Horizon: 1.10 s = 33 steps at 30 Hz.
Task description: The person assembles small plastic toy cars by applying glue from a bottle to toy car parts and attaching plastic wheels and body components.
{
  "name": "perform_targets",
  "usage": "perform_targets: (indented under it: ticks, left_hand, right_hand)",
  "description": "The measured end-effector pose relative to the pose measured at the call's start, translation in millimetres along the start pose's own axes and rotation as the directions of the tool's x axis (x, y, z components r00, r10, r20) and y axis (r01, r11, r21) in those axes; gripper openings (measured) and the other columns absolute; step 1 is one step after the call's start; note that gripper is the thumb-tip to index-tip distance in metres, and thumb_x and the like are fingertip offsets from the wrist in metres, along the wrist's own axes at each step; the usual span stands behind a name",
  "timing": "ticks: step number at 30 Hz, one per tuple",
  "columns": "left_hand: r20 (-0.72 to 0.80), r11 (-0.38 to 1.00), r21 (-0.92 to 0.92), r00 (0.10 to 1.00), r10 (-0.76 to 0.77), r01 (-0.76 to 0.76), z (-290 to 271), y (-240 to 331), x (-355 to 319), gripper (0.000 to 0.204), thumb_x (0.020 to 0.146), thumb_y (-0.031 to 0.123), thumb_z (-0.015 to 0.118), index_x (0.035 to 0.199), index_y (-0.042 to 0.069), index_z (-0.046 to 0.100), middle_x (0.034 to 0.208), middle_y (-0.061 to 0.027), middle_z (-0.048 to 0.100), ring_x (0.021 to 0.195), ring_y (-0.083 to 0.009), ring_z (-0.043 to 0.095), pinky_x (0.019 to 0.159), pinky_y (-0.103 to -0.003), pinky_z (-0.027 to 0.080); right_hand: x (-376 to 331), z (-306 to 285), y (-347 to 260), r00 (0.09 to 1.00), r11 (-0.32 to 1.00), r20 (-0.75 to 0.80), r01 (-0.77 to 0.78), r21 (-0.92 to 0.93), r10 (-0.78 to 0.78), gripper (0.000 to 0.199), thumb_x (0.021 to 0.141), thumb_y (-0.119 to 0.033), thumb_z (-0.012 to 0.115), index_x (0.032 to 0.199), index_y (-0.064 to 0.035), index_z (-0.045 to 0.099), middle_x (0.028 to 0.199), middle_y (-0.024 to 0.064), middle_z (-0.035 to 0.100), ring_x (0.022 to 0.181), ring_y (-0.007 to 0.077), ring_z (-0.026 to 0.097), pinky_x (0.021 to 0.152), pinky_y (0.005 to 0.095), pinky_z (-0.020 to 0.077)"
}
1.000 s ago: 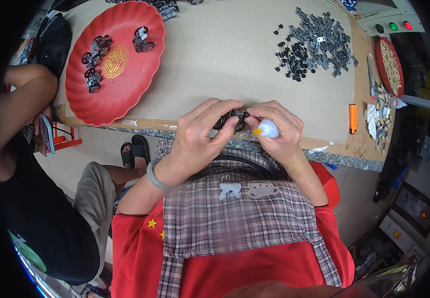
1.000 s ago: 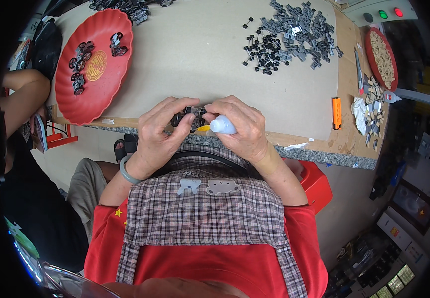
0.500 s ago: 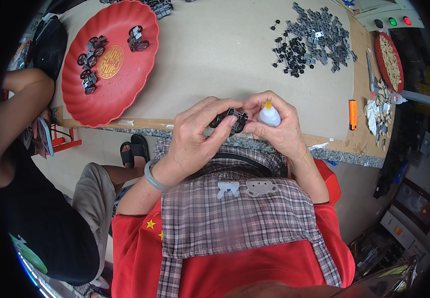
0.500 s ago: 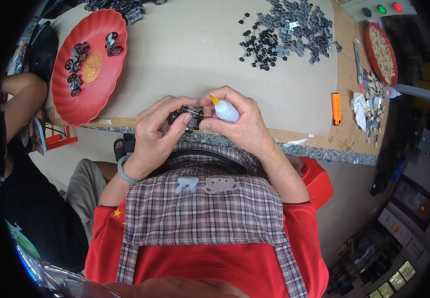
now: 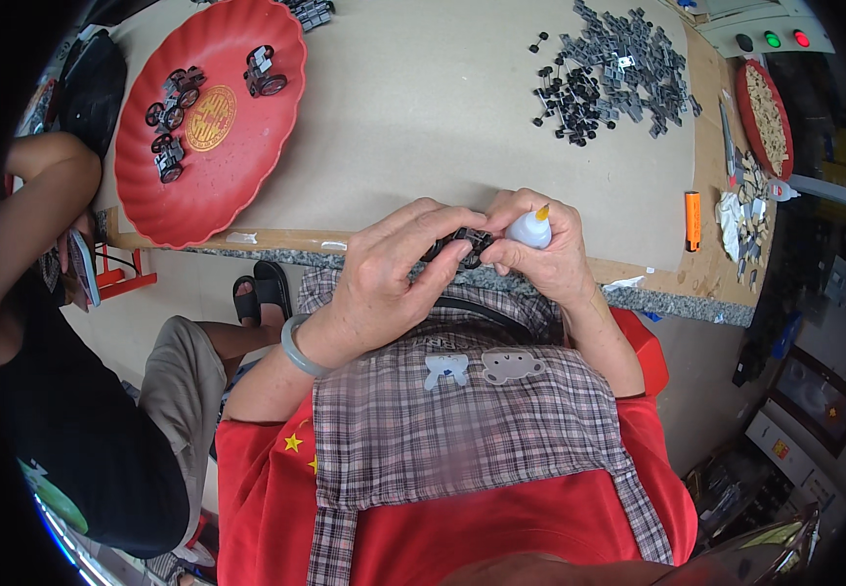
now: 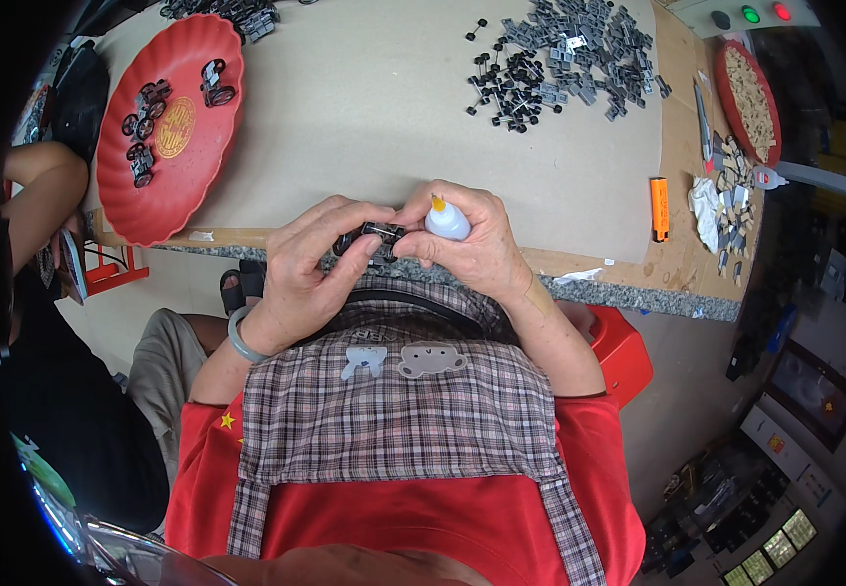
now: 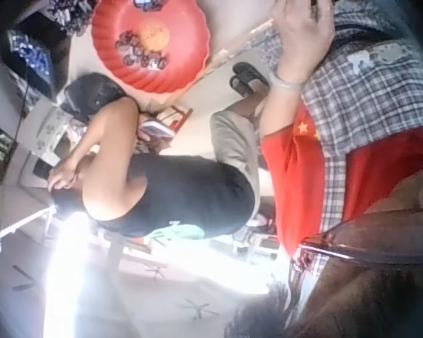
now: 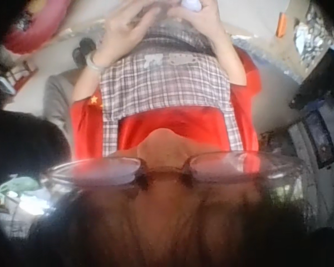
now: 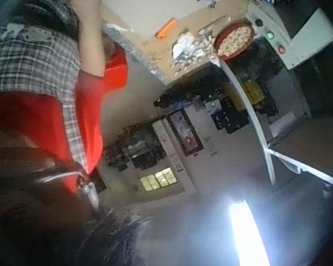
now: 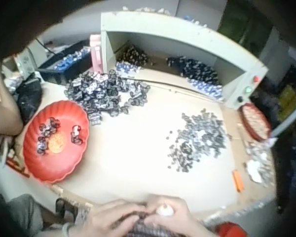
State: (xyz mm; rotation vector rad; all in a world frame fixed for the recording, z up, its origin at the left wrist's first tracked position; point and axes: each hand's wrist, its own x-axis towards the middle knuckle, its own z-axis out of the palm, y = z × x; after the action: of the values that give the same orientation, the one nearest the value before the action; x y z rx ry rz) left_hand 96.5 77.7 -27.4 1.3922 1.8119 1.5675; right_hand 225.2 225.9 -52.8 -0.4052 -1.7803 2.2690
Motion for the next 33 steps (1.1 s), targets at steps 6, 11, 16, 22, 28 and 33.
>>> perform_targets:
  ticks: [6,11,16,22,28,33]
  left_hand:
    - [0.011,1.0,0.009,1.0,0.003,-0.003,-0.4,0.8,-0.2,0.023,0.079,-0.005,0.065,0.102,0.0,0.064,0.084,-0.0131,0.064,0.07,-0.0248,0.064,0.059,-0.033,0.05]
    - [-0.02,0.996,0.028,0.996,0.084,-0.083,2.9,2.5,-1.8,0.024,0.079,-0.006,0.064,0.102,-0.001,0.064,0.084,-0.0131,0.064,0.069,-0.0239,0.064,0.058,-0.033,0.05]
    - [-0.012,0.996,0.027,0.997,0.081,-0.081,4.1,-0.1,-3.6,0.022,0.079,-0.006,0.064,0.101,-0.002,0.064,0.085,-0.0127,0.066,0.069,-0.0197,0.063,0.058,-0.029,0.049]
    - [0.064,0.999,-0.049,0.998,-0.011,0.014,-0.5,2.7,-2.4,0.018,0.081,-0.003,0.063,0.1,-0.002,0.065,0.083,-0.0118,0.066,0.068,-0.019,0.062,0.059,-0.028,0.047]
    - [0.062,0.994,-0.085,0.996,-0.061,0.066,-1.1,5.2,-1.2,0.017,0.083,-0.002,0.063,0.099,-0.002,0.066,0.081,-0.0106,0.066,0.066,-0.0155,0.059,0.058,-0.026,0.044]
    - [0.0,0.947,-0.229,0.972,-0.234,0.227,6.7,-0.6,-10.7,0.018,0.085,-0.002,0.062,0.103,0.0,0.065,0.081,-0.0067,0.065,0.064,-0.0097,0.058,0.055,-0.025,0.044]
  right_hand:
    - [1.7,-1.3,-1.2,1.0,1.0,0.023,-0.002,0.012,0.002,0.021,0.075,-0.007,0.079,0.09,-0.0027,0.065,0.073,0.0021,0.063,0.059,0.0057,0.055,0.05,0.0198,0.0441]
    - [-1.1,-3.5,-0.8,0.998,0.996,0.036,-0.05,0.077,0.048,0.019,0.077,-0.006,0.078,0.089,-0.002,0.064,0.073,0.0036,0.064,0.058,0.0058,0.056,0.049,0.0196,0.0441]
    - [-0.7,-4.5,-5.8,0.989,0.986,0.052,-0.144,0.082,0.14,0.016,0.079,-0.006,0.077,0.089,-0.0016,0.064,0.072,0.0052,0.065,0.056,0.0061,0.057,0.048,0.0192,0.0439]
    - [1.5,-9.0,-5.3,0.982,0.973,0.097,-0.175,0.148,0.161,0.018,0.076,-0.004,0.078,0.087,-0.0011,0.065,0.07,0.0049,0.065,0.055,0.0067,0.057,0.046,0.019,0.0432]
    - [3.4,-10.8,-7.1,0.97,0.96,0.135,-0.223,0.167,0.202,0.017,0.075,-0.003,0.078,0.086,-0.0007,0.065,0.07,0.006,0.065,0.054,0.0068,0.057,0.044,0.0192,0.0426]
    - [5.0,-4.0,-9.6,0.975,0.958,0.056,-0.223,0.181,0.216,0.019,0.078,-0.007,0.077,0.089,-0.0003,0.065,0.072,0.0062,0.066,0.053,0.0062,0.056,0.044,0.0177,0.0424]
